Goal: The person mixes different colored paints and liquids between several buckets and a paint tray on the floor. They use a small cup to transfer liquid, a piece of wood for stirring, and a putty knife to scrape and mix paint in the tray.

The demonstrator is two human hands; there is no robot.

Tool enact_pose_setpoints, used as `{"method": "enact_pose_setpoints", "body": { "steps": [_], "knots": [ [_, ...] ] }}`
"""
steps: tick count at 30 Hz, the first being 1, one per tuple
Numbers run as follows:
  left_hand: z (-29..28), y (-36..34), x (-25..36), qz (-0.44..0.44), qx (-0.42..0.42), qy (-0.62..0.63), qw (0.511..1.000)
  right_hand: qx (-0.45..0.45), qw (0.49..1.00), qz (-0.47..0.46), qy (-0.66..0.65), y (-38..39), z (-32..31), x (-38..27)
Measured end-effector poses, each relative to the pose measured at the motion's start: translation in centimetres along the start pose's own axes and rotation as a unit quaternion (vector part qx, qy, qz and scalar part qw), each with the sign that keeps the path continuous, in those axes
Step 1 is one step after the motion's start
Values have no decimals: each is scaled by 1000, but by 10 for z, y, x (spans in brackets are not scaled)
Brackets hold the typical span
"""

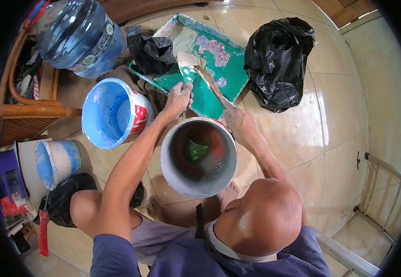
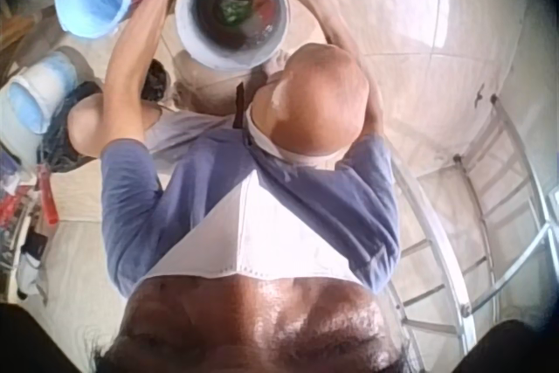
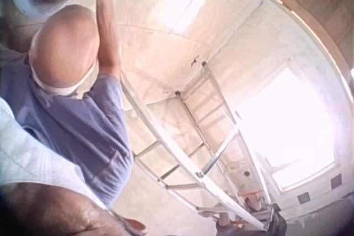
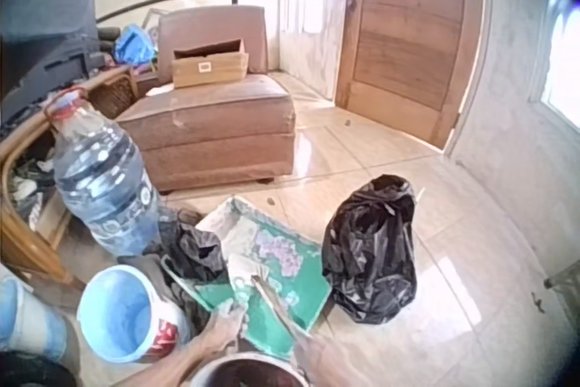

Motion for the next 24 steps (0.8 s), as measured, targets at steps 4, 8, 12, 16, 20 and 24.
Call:
{"method": "enact_pose_setpoints", "body": {
  "steps": [4, 8, 12, 16, 20, 24],
  "knots": [
    [0, 0, 2, 9, 4, -4, 1000, -13, 1000, 0, -19, -5, 3, 6],
    [-1, 0, 2, -1, 4, 5, 1000, -17, 1000, -16, -7, -3, 7, 11],
    [3, -1, 0, -2, 8, 0, 1000, -5, 1000, -3, -13, 1, 3, 7],
    [1, -4, 0, 4, 19, 11, 1000, -21, 1000, -8, 8, -8, 9, 14],
    [0, -7, -2, -3, 33, 32, 999, -16, 999, -17, -27, -16, 20, 31],
    [0, -8, -4, -2, 39, 25, 999, -1, 998, -29, -64, -20, 21, 33]
  ]
}}
Point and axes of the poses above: each hand's wrist, its own y-axis away from the middle knuckle, its own z-axis out of the palm, x = y × z, the point moved 2 cm from there along -y, towards the middle knuckle, and after that the axes turned 14 degrees about -y, right-handed, at the moved point
